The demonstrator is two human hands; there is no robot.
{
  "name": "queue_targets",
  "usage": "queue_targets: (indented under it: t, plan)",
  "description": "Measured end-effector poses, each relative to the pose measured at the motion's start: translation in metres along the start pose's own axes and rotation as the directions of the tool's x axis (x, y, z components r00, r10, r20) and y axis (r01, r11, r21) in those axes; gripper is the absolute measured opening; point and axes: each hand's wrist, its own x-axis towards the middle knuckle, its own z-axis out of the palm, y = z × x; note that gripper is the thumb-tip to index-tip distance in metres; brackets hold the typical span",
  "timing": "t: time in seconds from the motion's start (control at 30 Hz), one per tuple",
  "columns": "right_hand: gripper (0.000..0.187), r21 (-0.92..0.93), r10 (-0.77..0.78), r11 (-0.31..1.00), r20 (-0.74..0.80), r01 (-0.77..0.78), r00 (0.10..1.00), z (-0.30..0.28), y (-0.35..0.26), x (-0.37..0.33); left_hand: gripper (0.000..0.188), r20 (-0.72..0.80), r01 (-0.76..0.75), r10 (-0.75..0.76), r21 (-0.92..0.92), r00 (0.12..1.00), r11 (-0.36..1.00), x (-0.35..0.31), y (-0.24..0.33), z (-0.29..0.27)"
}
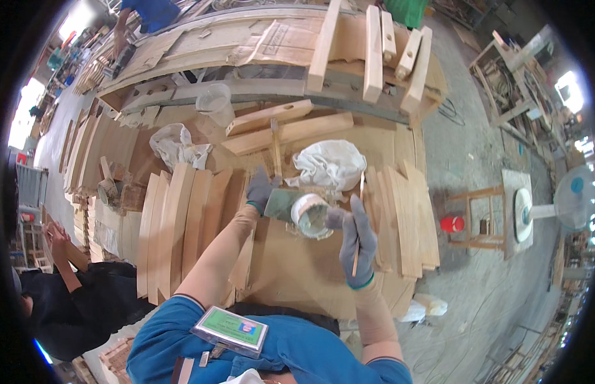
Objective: The person applies a filler substance into holes on wooden pieces using a brush, then mixes additional filler in a bucket using a power drill.
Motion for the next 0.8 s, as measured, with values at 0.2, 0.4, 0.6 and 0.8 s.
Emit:
queue_targets:
  t: [0.2,0.4,0.6,0.8]
  plan:
    - [0.039,-0.069,-0.009,0.997,0.070,0.014,0.998,-0.002,-0.002,0.006,0.030,0.177,-0.143,0.160,-0.105,0.971,0.984,0.035,-0.026,-0.020]
    - [0.039,-0.456,-0.284,0.788,0.327,0.414,0.901,-0.025,0.009,0.009,0.016,0.536,0.448,0.164,-0.808,0.828,0.382,-0.035,0.027,-0.120]
    - [0.043,-0.413,-0.624,0.584,0.322,0.699,0.712,0.041,-0.013,0.000,0.020,0.723,0.788,0.466,-0.610,0.509,0.086,-0.184,0.084,-0.203]
    - [0.017,-0.228,-0.292,0.932,-0.011,0.282,0.956,-0.019,-0.017,-0.049,0.022,0.761,0.655,0.418,-0.645,0.497,0.395,-0.226,0.072,-0.170]
